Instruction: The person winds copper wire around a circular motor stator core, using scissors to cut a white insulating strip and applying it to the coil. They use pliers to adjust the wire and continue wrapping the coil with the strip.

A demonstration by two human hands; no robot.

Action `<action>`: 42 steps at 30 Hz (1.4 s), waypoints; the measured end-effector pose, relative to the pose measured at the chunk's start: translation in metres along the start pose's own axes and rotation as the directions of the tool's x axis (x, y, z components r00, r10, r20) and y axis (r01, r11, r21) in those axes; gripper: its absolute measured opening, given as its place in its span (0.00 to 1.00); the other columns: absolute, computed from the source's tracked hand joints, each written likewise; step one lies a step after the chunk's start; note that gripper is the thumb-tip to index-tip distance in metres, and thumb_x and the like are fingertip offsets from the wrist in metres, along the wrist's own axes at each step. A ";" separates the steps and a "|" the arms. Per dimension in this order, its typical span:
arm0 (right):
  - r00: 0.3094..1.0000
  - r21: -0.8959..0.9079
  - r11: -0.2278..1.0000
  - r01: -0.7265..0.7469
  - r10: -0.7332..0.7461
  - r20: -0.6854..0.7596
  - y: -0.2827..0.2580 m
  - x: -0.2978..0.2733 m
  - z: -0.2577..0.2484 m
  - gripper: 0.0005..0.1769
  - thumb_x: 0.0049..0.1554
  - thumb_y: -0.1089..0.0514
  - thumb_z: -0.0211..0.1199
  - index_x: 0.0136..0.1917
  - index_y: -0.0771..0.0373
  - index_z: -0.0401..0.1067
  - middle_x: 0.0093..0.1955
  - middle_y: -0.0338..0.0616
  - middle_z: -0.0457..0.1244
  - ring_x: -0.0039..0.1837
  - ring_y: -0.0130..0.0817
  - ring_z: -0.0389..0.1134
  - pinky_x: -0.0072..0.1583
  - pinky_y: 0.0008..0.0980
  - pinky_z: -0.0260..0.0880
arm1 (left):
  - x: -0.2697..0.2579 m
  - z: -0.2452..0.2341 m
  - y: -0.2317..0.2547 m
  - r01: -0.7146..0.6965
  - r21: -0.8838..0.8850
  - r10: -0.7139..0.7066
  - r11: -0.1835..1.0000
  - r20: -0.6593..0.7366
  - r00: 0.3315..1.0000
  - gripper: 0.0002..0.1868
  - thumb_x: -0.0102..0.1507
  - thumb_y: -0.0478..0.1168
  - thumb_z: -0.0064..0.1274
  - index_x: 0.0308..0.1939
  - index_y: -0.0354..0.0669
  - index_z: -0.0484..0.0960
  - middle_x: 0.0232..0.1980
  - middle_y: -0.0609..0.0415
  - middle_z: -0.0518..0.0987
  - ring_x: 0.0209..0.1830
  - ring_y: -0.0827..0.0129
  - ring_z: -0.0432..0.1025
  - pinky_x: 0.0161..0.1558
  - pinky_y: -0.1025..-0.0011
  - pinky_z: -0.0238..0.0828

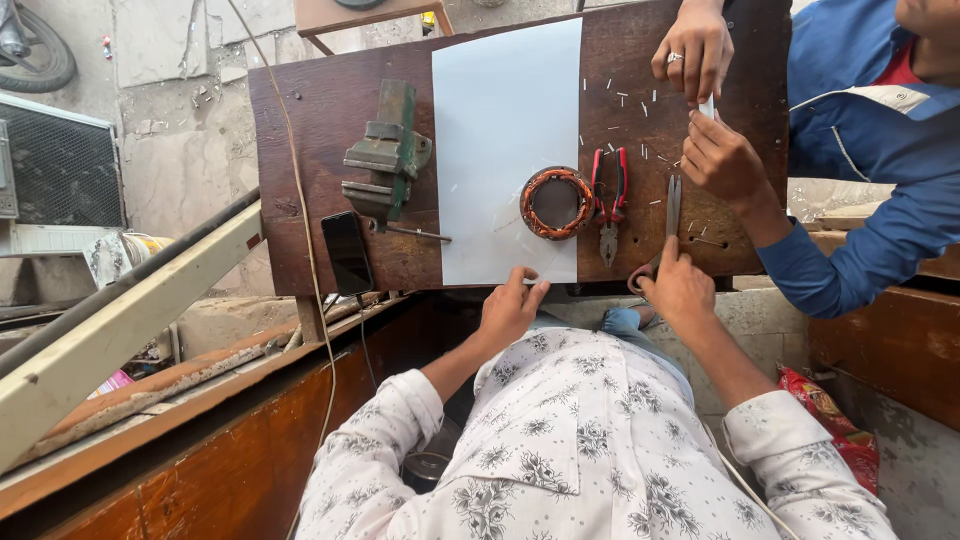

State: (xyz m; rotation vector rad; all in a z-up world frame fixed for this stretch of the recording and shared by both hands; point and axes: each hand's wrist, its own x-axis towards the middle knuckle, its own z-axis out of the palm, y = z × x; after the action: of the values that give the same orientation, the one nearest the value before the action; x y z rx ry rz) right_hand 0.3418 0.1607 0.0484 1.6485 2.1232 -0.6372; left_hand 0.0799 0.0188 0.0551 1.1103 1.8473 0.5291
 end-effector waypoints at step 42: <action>0.174 0.770 0.635 -0.064 -0.752 0.635 -0.019 -0.023 -0.086 0.38 0.47 0.61 0.65 0.72 0.67 0.69 0.29 0.36 0.63 0.28 0.22 0.59 0.34 0.27 0.60 | -0.139 -0.039 0.011 0.180 -0.639 -0.136 0.748 0.118 0.984 0.16 0.74 0.43 0.41 0.50 0.36 0.82 0.22 0.64 0.69 0.21 0.84 0.59 0.25 0.79 0.55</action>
State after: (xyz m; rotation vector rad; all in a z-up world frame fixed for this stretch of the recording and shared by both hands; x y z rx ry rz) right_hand 0.3273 0.1871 0.1342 0.3736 1.2486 -2.1314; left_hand 0.0804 -0.0914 0.1484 0.4827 1.4916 0.9331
